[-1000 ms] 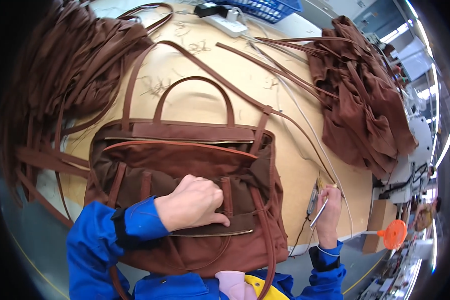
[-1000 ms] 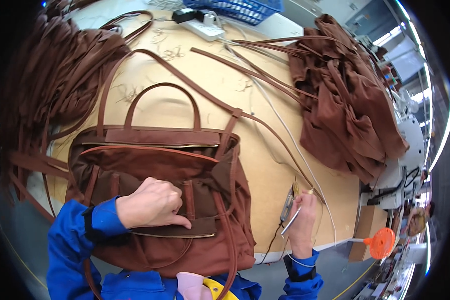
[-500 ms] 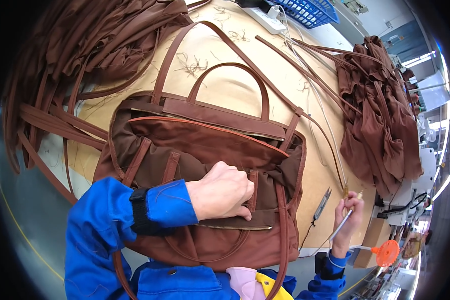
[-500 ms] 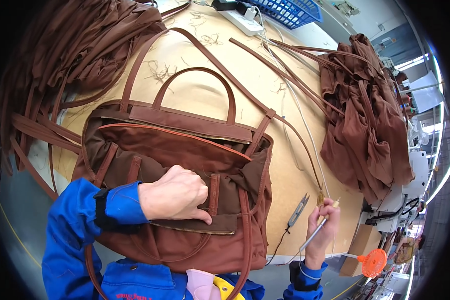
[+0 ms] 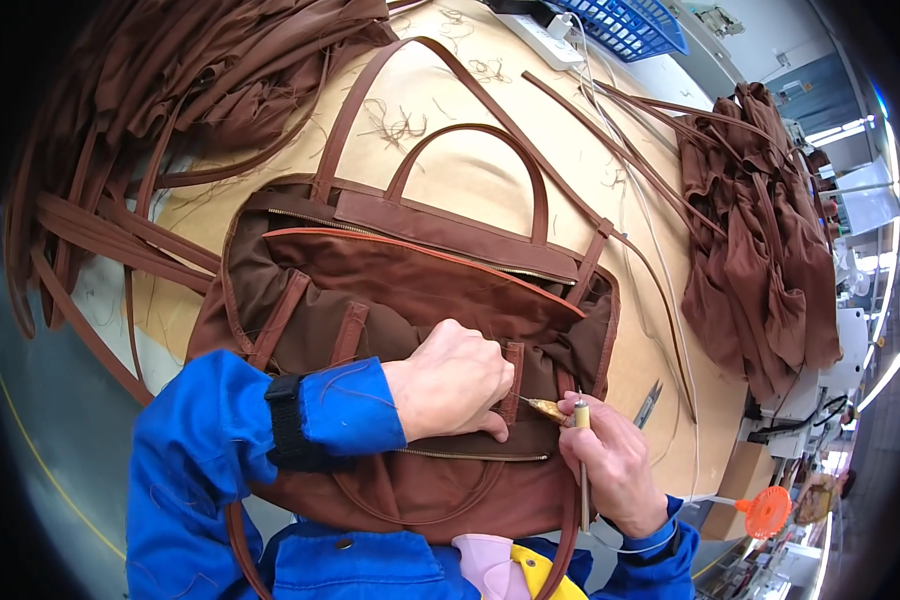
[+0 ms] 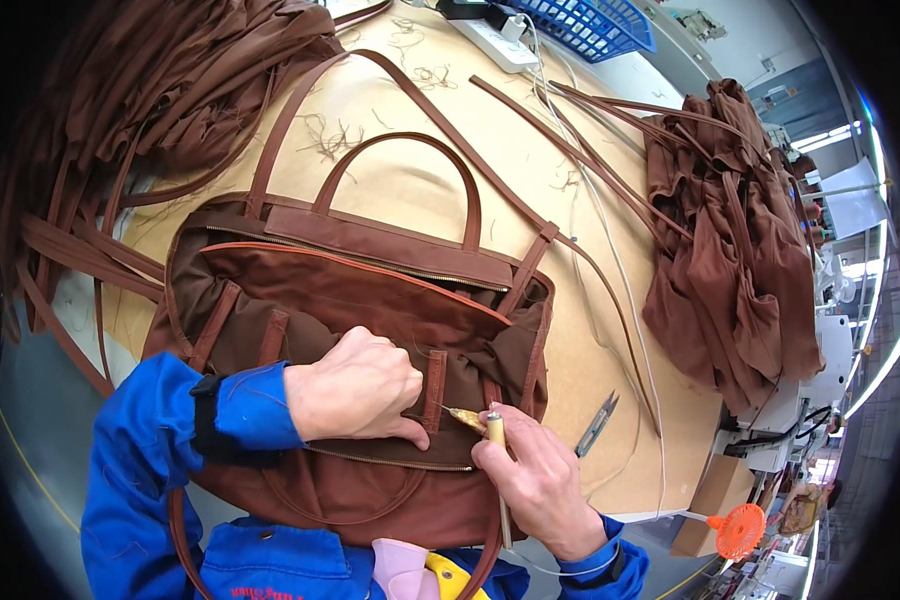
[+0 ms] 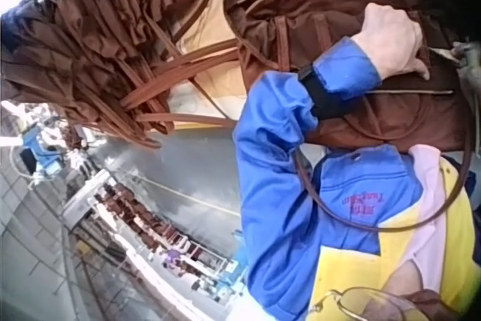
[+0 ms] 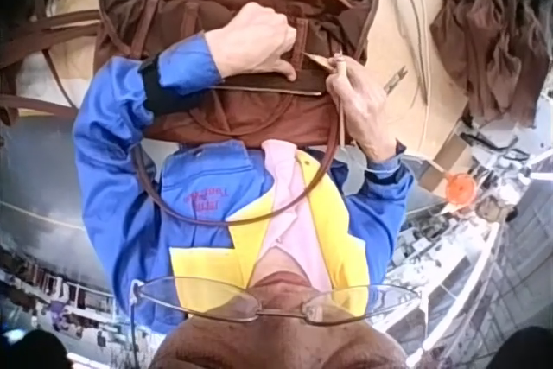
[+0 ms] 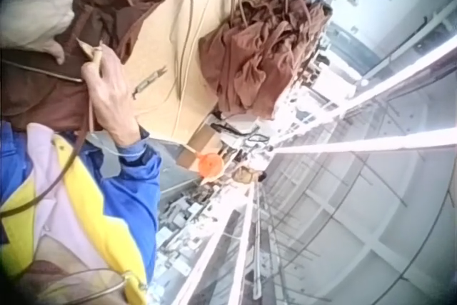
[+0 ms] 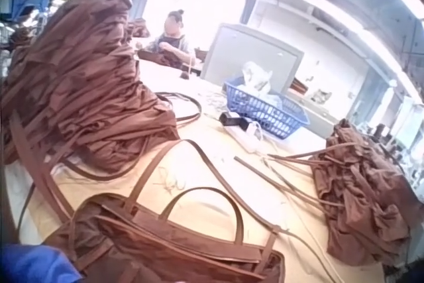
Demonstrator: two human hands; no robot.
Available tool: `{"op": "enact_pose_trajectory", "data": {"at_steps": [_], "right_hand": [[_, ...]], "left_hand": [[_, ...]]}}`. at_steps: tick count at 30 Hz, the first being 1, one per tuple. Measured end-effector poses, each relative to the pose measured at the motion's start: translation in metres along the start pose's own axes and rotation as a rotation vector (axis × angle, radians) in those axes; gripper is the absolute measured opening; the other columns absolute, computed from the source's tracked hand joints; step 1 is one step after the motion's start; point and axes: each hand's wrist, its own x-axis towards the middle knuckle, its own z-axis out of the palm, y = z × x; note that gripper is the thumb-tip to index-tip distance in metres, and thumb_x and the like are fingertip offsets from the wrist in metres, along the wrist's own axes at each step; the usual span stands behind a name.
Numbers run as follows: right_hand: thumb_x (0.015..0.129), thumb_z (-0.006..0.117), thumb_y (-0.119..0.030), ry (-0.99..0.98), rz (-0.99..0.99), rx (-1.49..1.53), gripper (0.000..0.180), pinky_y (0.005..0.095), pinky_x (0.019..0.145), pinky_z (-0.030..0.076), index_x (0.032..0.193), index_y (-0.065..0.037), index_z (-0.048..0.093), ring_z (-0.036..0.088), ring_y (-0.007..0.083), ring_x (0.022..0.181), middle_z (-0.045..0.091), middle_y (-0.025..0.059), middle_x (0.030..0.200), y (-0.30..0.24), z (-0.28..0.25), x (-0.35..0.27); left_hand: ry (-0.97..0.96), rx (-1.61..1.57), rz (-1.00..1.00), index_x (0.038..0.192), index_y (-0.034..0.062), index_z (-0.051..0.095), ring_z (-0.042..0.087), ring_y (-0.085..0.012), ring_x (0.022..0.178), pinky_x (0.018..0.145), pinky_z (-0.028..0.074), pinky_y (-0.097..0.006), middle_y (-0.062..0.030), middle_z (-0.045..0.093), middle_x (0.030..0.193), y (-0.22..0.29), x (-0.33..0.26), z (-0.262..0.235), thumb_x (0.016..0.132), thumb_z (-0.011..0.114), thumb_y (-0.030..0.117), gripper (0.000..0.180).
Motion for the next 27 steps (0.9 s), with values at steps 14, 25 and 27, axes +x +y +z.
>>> {"op": "enact_pose_trajectory", "data": {"at_steps": [14,25,27], "right_hand": [[0.076,0.065,-0.007,-0.070,-0.015,-0.034,0.011,0.0373,0.082,0.055,0.085,-0.007,0.059,0.064,0.0315,0.103,0.063,0.0135,0.103,0.006,0.000,0.000],[0.071,0.072,-0.001,0.012,0.058,0.101,0.021,0.0386,0.077,0.053,0.087,-0.004,0.059,0.062,0.0311,0.097,0.064,0.0113,0.103,0.010,0.016,0.004],[0.071,0.073,0.001,0.014,0.040,0.105,0.021,0.0385,0.076,0.053,0.086,-0.004,0.059,0.062,0.0314,0.096,0.064,0.0114,0.103,0.012,0.018,0.004]], "left_hand": [[-0.051,0.000,-0.029,0.060,0.0025,0.068,0.067,-0.0341,0.061,0.052,0.047,-0.041,-0.0165,0.062,0.057,0.001,0.003,0.001,0.070,0.069,0.068,0.066],[-0.035,0.009,-0.029,0.059,0.0029,0.067,0.066,-0.0334,0.060,0.050,0.046,-0.041,-0.0158,0.061,0.057,0.000,0.001,0.000,0.070,0.069,0.068,0.066],[-0.035,0.017,-0.035,0.059,0.0032,0.067,0.066,-0.0332,0.060,0.050,0.046,-0.041,-0.0155,0.061,0.056,0.000,0.000,0.002,0.069,0.069,0.068,0.066]]}}
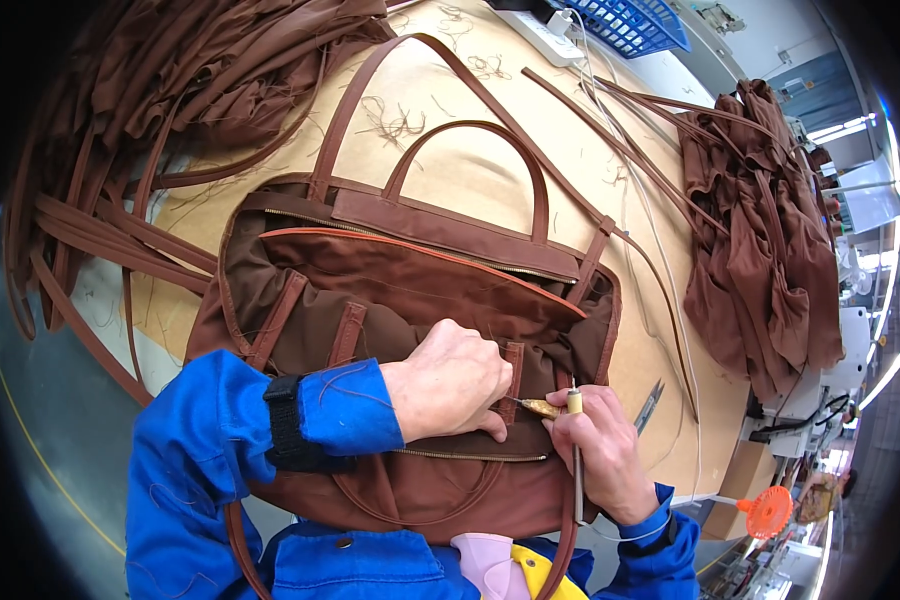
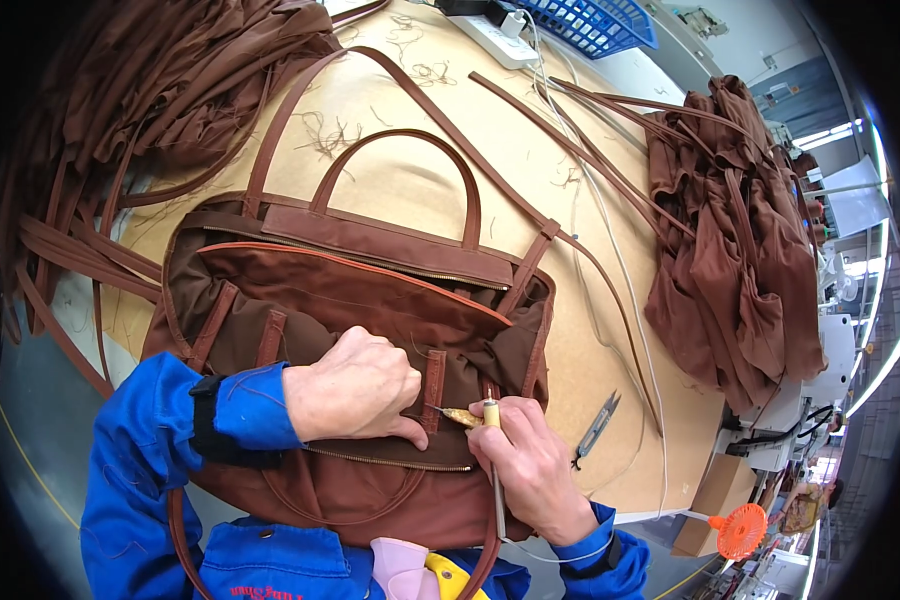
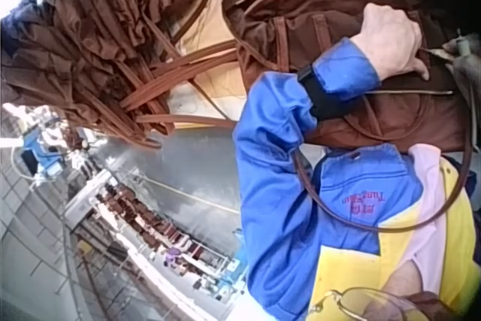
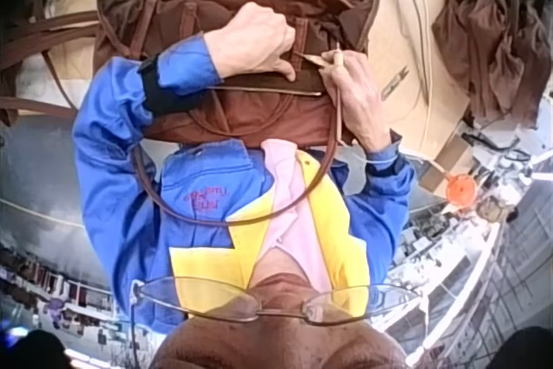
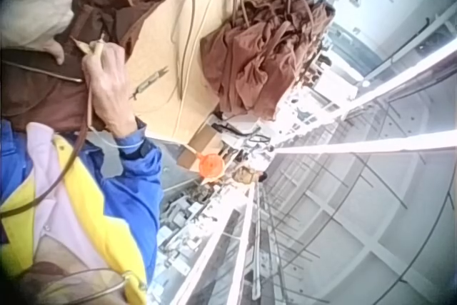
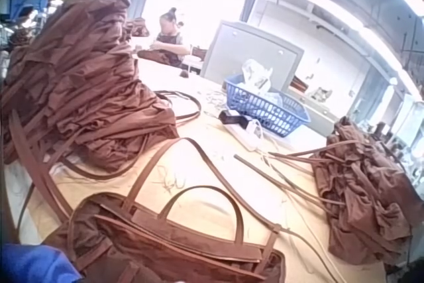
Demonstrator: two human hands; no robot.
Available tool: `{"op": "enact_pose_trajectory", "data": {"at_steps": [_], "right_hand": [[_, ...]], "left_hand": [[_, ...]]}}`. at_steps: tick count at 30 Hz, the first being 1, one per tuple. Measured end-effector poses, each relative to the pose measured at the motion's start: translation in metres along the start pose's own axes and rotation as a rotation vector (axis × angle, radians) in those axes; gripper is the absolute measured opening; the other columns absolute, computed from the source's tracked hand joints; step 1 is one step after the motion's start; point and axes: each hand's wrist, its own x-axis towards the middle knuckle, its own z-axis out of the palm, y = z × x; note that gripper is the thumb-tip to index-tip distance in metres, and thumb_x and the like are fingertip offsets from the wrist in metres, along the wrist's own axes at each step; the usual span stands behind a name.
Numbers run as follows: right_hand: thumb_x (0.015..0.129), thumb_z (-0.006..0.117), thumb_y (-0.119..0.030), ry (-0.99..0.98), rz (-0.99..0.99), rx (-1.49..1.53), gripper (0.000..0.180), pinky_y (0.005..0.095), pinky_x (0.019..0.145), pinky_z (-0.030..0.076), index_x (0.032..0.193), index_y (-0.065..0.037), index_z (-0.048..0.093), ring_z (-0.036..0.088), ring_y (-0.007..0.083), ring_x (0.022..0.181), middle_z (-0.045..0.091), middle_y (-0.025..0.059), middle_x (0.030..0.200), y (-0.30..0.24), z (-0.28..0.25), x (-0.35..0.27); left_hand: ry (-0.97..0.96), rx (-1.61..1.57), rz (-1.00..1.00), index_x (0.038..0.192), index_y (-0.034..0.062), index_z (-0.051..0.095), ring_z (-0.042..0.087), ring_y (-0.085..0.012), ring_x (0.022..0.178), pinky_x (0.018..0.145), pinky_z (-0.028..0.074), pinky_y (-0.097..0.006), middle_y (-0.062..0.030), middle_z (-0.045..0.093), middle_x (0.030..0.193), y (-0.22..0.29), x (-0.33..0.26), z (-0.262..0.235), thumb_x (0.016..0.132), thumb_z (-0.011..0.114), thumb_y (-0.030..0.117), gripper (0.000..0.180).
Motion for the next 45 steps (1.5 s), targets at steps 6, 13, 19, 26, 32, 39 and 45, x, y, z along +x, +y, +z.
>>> {"op": "enact_pose_trajectory", "data": {"at_steps": [6,13,19,26,32,39,45], "right_hand": [[0.083,0.072,0.006,0.341,0.017,0.291,0.035,0.0389,0.070,0.054,0.084,-0.008,0.040,0.066,0.0325,0.082,0.067,0.0217,0.094,0.007,0.012,-0.016],[0.086,0.071,0.004,0.319,0.081,0.589,0.039,0.0338,0.070,0.053,0.092,-0.011,0.036,0.065,0.0282,0.088,0.068,0.0232,0.103,-0.009,0.013,-0.018],[0.088,0.068,0.007,0.363,0.250,0.908,0.040,0.0310,0.077,0.056,0.091,-0.012,0.033,0.067,0.0272,0.094,0.065,0.0296,0.104,-0.020,0.004,-0.028],[0.085,0.066,0.012,0.410,0.428,1.136,0.042,0.0310,0.083,0.058,0.094,-0.011,0.033,0.068,0.0255,0.093,0.063,0.0289,0.106,-0.033,-0.011,-0.026],[0.079,0.073,0.010,0.173,0.211,0.423,0.039,0.0333,0.068,0.054,0.085,-0.009,0.039,0.066,0.0278,0.081,0.068,0.0172,0.090,-0.026,-0.037,-0.017],[0.072,0.073,0.000,-0.148,0.200,-0.286,0.022,0.0365,0.063,0.051,0.078,-0.005,0.053,0.064,0.0285,0.082,0.067,0.0131,0.088,-0.038,-0.085,0.004],[0.072,0.073,-0.006,0.091,-0.024,-0.240,0.016,0.0374,0.070,0.054,0.079,-0.004,0.058,0.065,0.0310,0.089,0.067,0.0133,0.096,-0.030,-0.045,0.021]], "left_hand": [[0.032,-0.009,0.013,0.059,0.0031,0.067,0.067,-0.0328,0.061,0.050,0.045,-0.041,-0.0157,0.061,0.057,0.000,0.001,0.003,0.068,0.070,0.068,0.065],[0.004,-0.019,-0.018,0.059,0.0023,0.066,0.067,-0.0329,0.061,0.050,0.046,-0.041,-0.0157,0.061,0.057,0.000,0.000,0.001,0.067,0.072,0.066,0.065],[0.033,-0.054,-0.008,0.060,0.0016,0.065,0.066,-0.0331,0.060,0.050,0.045,-0.042,-0.0154,0.061,0.057,-0.001,0.001,0.005,0.066,0.073,0.065,0.064],[0.105,-0.096,-0.009,0.063,0.0012,0.065,0.066,-0.0346,0.061,0.052,0.048,-0.043,-0.0157,0.061,0.058,-0.005,0.001,0.007,0.064,0.076,0.062,0.062],[0.085,-0.115,-0.011,0.065,0.0006,0.065,0.066,-0.0348,0.063,0.055,0.049,-0.043,-0.0161,0.061,0.059,-0.005,0.003,0.007,0.064,0.078,0.059,0.060],[0.135,-0.081,0.005,0.065,-0.0004,0.066,0.066,-0.0358,0.063,0.058,0.050,-0.043,-0.0180,0.062,0.059,-0.005,0.001,0.009,0.063,0.076,0.064,0.065],[0.057,-0.102,-0.018,0.067,-0.0008,0.069,0.067,-0.0352,0.064,0.058,0.051,-0.042,-0.0181,0.062,0.060,-0.005,0.002,0.007,0.065,0.076,0.063,0.064]]}}
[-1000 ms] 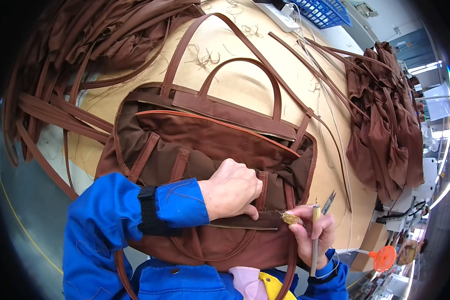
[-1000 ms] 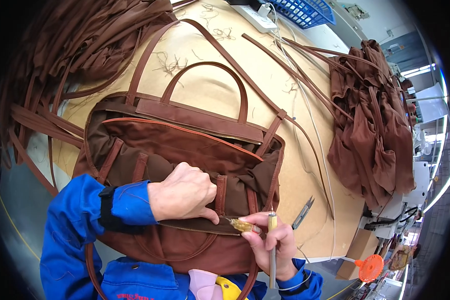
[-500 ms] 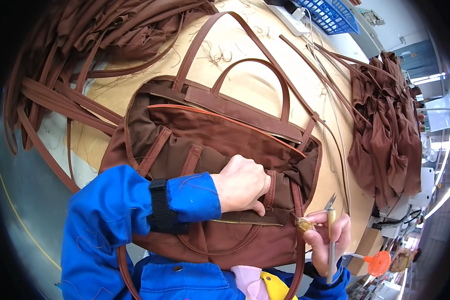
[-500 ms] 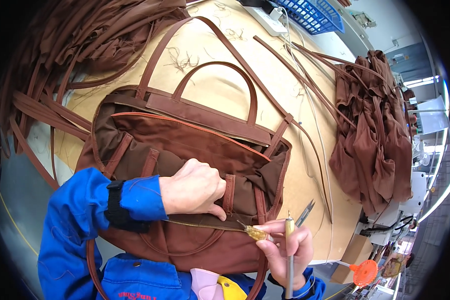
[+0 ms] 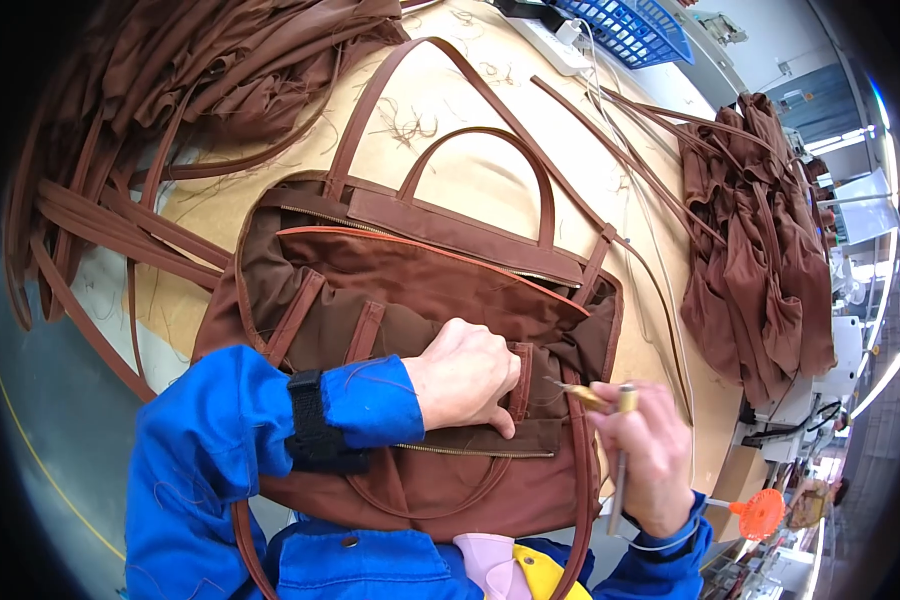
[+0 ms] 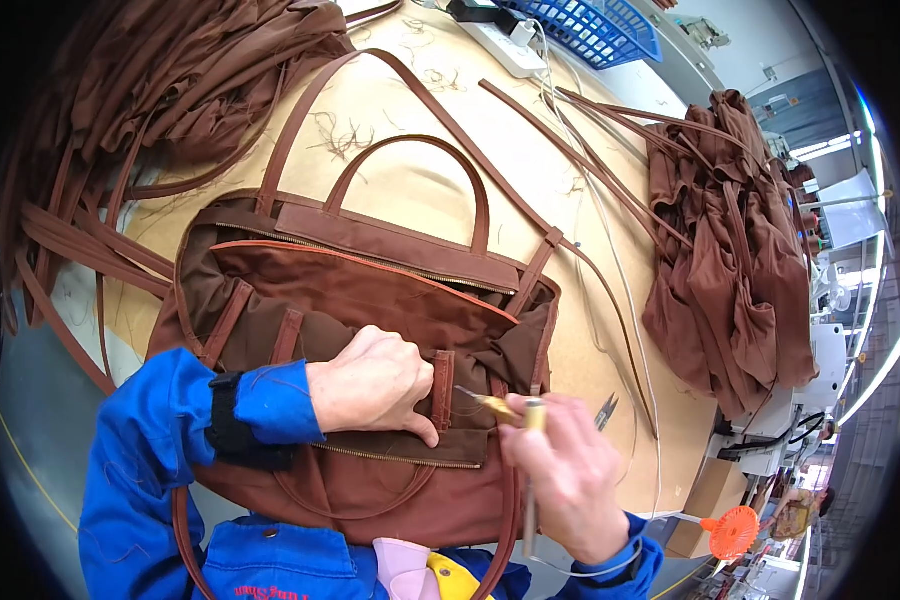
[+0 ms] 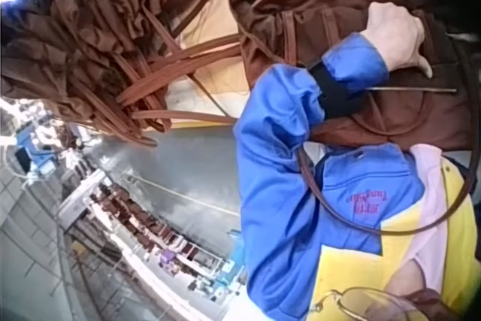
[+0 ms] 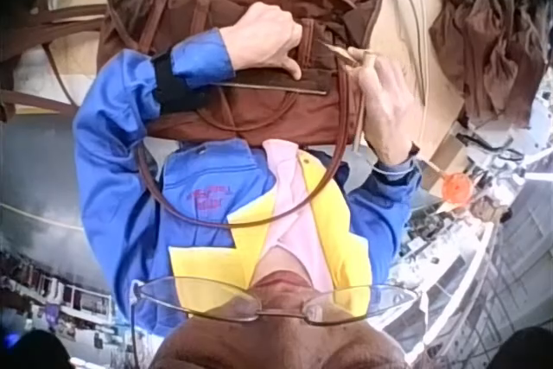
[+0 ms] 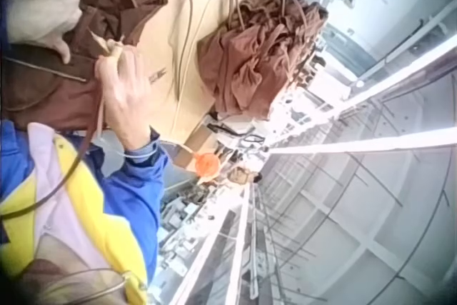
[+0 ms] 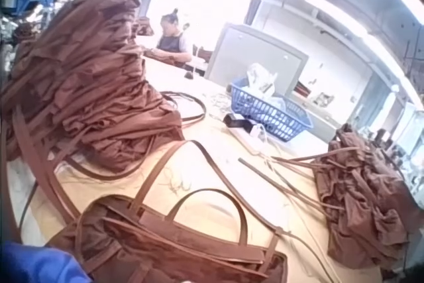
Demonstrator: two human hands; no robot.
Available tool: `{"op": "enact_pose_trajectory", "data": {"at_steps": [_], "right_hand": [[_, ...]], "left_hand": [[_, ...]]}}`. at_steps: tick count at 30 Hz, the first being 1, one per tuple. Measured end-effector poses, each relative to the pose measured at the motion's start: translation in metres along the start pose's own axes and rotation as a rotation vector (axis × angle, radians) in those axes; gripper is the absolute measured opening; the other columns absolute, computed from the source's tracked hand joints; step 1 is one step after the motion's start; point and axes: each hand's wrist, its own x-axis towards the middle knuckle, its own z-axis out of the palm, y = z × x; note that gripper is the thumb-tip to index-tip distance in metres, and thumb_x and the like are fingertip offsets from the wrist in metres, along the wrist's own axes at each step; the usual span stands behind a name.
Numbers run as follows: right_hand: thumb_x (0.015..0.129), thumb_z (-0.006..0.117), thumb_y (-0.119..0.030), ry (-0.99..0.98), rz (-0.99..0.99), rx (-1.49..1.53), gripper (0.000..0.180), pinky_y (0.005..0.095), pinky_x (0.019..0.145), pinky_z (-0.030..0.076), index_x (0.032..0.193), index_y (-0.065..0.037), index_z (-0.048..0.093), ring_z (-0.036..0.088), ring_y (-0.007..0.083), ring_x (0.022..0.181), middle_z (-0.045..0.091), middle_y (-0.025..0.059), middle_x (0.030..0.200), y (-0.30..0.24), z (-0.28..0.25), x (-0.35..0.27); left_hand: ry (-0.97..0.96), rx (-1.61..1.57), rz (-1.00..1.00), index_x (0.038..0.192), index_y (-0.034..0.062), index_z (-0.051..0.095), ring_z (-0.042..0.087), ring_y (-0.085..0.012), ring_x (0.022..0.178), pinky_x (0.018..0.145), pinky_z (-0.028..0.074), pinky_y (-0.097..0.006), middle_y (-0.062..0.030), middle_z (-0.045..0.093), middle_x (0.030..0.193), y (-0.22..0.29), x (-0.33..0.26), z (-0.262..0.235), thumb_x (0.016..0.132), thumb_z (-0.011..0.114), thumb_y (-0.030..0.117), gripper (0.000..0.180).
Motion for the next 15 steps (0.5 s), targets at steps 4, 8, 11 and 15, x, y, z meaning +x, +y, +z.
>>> {"op": "enact_pose_trajectory", "data": {"at_steps": [4,8,11,15], "right_hand": [[0.071,0.067,-0.009,-0.105,-0.042,-0.003,0.013,0.0348,0.068,0.053,0.081,-0.007,0.059,0.063,0.0276,0.091,0.065,0.0103,0.095,0.003,0.015,-0.002],[0.071,0.065,-0.010,-0.118,-0.041,-0.046,0.013,0.0332,0.066,0.052,0.082,-0.009,0.058,0.062,0.0252,0.090,0.063,0.0084,0.092,0.005,0.019,-0.003],[0.071,0.065,-0.010,-0.127,-0.037,-0.057,0.013,0.0331,0.065,0.052,0.082,-0.009,0.058,0.062,0.0250,0.090,0.062,0.0082,0.091,0.005,0.021,-0.003],[0.071,0.065,-0.010,-0.133,-0.047,-0.044,0.013,0.0332,0.066,0.052,0.082,-0.009,0.058,0.062,0.0251,0.090,0.062,0.0082,0.091,0.008,0.023,-0.004]], "left_hand": [[-0.013,-0.008,-0.006,0.067,-0.0006,0.069,0.067,-0.0352,0.064,0.059,0.050,-0.042,-0.0179,0.062,0.060,0.001,0.001,-0.002,0.065,0.076,0.063,0.064],[-0.020,-0.018,-0.008,0.068,-0.0006,0.069,0.067,-0.0356,0.065,0.059,0.050,-0.043,-0.0177,0.062,0.060,0.001,0.000,-0.004,0.065,0.076,0.063,0.064],[-0.009,-0.008,-0.006,0.068,-0.0006,0.069,0.067,-0.0356,0.064,0.059,0.049,-0.043,-0.0176,0.062,0.060,0.000,0.000,-0.002,0.065,0.076,0.063,0.065],[0.011,-0.017,0.006,0.067,-0.0005,0.069,0.067,-0.0353,0.063,0.058,0.049,-0.043,-0.0176,0.062,0.059,0.000,0.000,-0.002,0.065,0.075,0.064,0.065]]}}
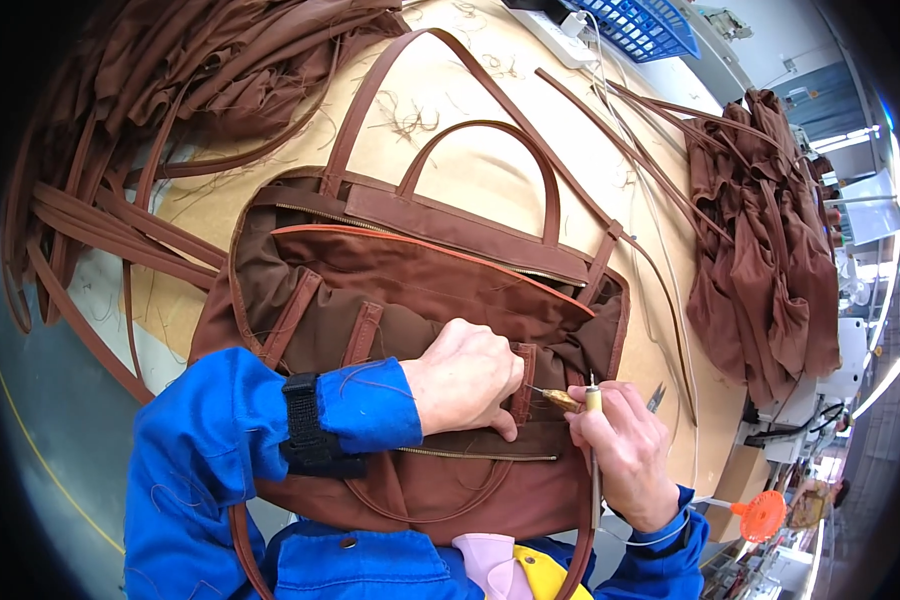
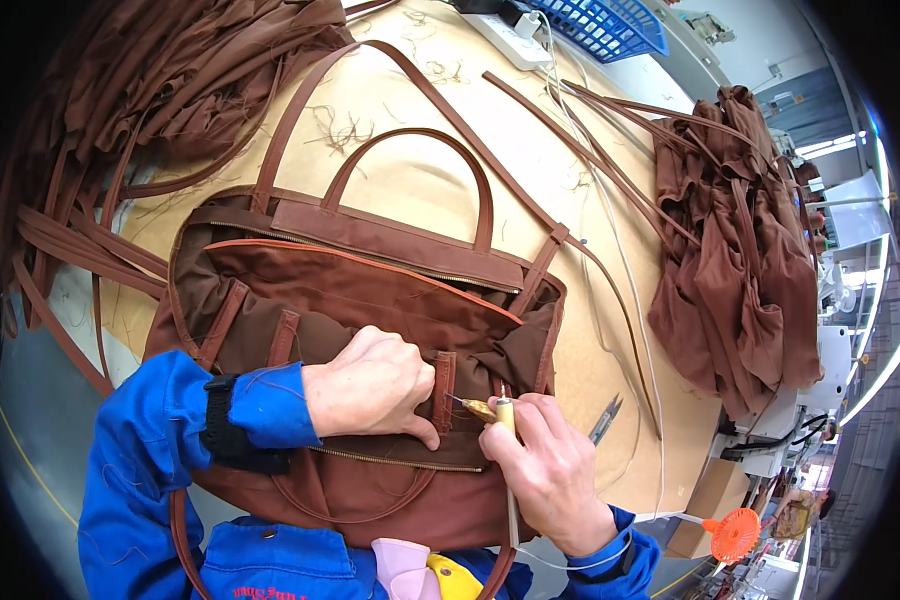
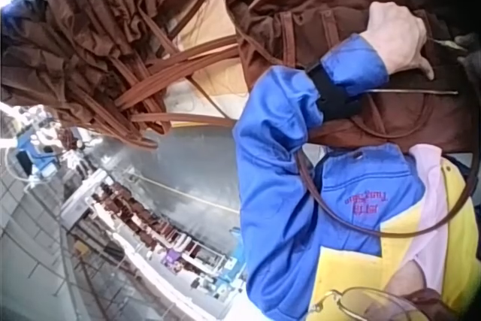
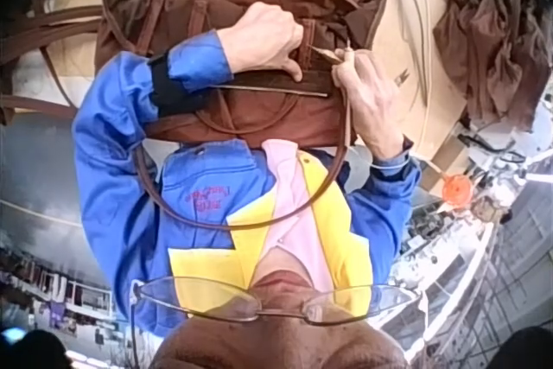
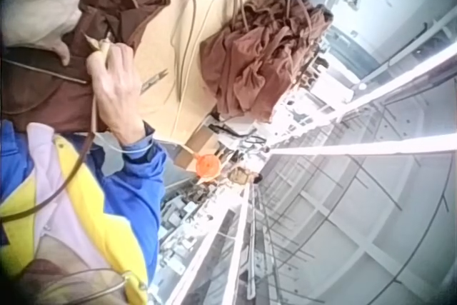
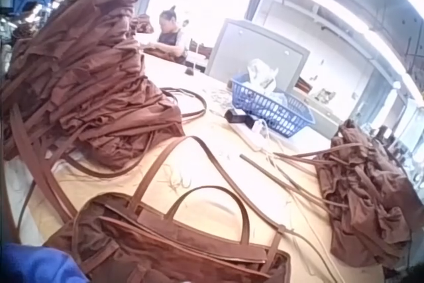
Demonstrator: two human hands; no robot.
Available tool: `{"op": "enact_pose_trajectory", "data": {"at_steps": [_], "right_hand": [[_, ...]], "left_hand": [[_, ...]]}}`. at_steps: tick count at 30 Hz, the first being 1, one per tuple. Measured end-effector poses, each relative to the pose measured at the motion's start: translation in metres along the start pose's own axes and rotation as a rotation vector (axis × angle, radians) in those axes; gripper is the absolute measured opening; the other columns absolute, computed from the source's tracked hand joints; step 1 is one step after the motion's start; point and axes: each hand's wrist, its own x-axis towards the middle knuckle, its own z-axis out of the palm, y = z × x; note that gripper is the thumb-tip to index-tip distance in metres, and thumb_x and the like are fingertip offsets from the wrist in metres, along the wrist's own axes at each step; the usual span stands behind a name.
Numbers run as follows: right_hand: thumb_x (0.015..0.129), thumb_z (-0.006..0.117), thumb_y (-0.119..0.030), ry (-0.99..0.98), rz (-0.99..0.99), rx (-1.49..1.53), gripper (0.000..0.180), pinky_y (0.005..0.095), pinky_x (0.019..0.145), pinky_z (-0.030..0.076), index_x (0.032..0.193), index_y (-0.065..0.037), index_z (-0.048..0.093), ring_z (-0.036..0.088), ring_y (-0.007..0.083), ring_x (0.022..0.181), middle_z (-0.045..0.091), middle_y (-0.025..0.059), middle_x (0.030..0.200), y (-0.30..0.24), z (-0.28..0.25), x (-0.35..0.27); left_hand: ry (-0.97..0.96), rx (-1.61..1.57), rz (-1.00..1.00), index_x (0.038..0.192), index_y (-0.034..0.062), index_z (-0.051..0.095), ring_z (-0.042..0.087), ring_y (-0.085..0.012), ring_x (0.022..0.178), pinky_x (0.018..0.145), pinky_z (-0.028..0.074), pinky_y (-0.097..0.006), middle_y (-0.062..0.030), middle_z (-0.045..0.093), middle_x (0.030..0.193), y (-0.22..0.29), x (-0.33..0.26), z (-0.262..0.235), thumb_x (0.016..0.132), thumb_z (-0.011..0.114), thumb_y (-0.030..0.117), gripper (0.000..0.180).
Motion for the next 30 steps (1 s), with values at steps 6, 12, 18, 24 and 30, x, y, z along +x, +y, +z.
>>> {"op": "enact_pose_trajectory", "data": {"at_steps": [6,12,18,24,30], "right_hand": [[0.071,0.065,-0.010,0.011,-0.008,0.042,0.012,0.0333,0.066,0.053,0.080,-0.009,0.058,0.063,0.0257,0.090,0.062,0.0085,0.090,0.0029,0.0019,-0.0019],[0.070,0.065,-0.010,0.047,0.037,-0.012,0.013,0.0340,0.069,0.053,0.081,-0.008,0.058,0.063,0.0263,0.090,0.063,0.0090,0.091,0.0022,-0.0005,-0.0017],[0.071,0.064,-0.011,-0.008,-0.001,0.052,0.012,0.0344,0.067,0.053,0.081,-0.008,0.058,0.062,0.0261,0.091,0.064,0.0086,0.094,0.0026,0.0017,0.0003],[0.071,0.064,-0.012,-0.008,0.018,0.039,0.012,0.0339,0.067,0.053,0.081,-0.009,0.058,0.062,0.0257,0.092,0.064,0.0080,0.094,0.0034,0.0015,-0.0026],[0.071,0.064,-0.012,-0.001,0.002,0.051,0.012,0.0338,0.067,0.052,0.081,-0.009,0.058,0.062,0.0257,0.091,0.064,0.0078,0.093,0.0039,0.0039,-0.0023]], "left_hand": [[-0.109,0.015,-0.079,0.073,0.0011,0.070,0.069,-0.0321,0.072,0.064,0.053,-0.041,-0.0151,0.067,0.069,0.0075,0.0030,-0.0082,0.060,0.083,0.054,0.055],[-0.078,0.004,-0.064,0.071,0.0012,0.070,0.069,-0.0323,0.073,0.064,0.053,-0.041,-0.0150,0.067,0.069,0.0058,-0.0001,-0.0089,0.060,0.083,0.053,0.054],[-0.037,-0.013,-0.010,0.067,-0.0003,0.069,0.067,-0.0353,0.064,0.058,0.048,-0.043,-0.0170,0.062,0.060,-0.0015,-0.0001,0.0004,0.066,0.075,0.064,0.064],[-0.063,-0.006,-0.028,0.068,-0.0003,0.069,0.066,-0.0355,0.064,0.058,0.049,-0.042,-0.0169,0.062,0.060,0.0010,0.0006,-0.0022,0.066,0.075,0.064,0.065],[-0.015,-0.013,-0.011,0.068,-0.0005,0.069,0.066,-0.0356,0.064,0.058,0.049,-0.042,-0.0169,0.062,0.060,0.0005,-0.0002,-0.0011,0.065,0.076,0.064,0.065]]}}
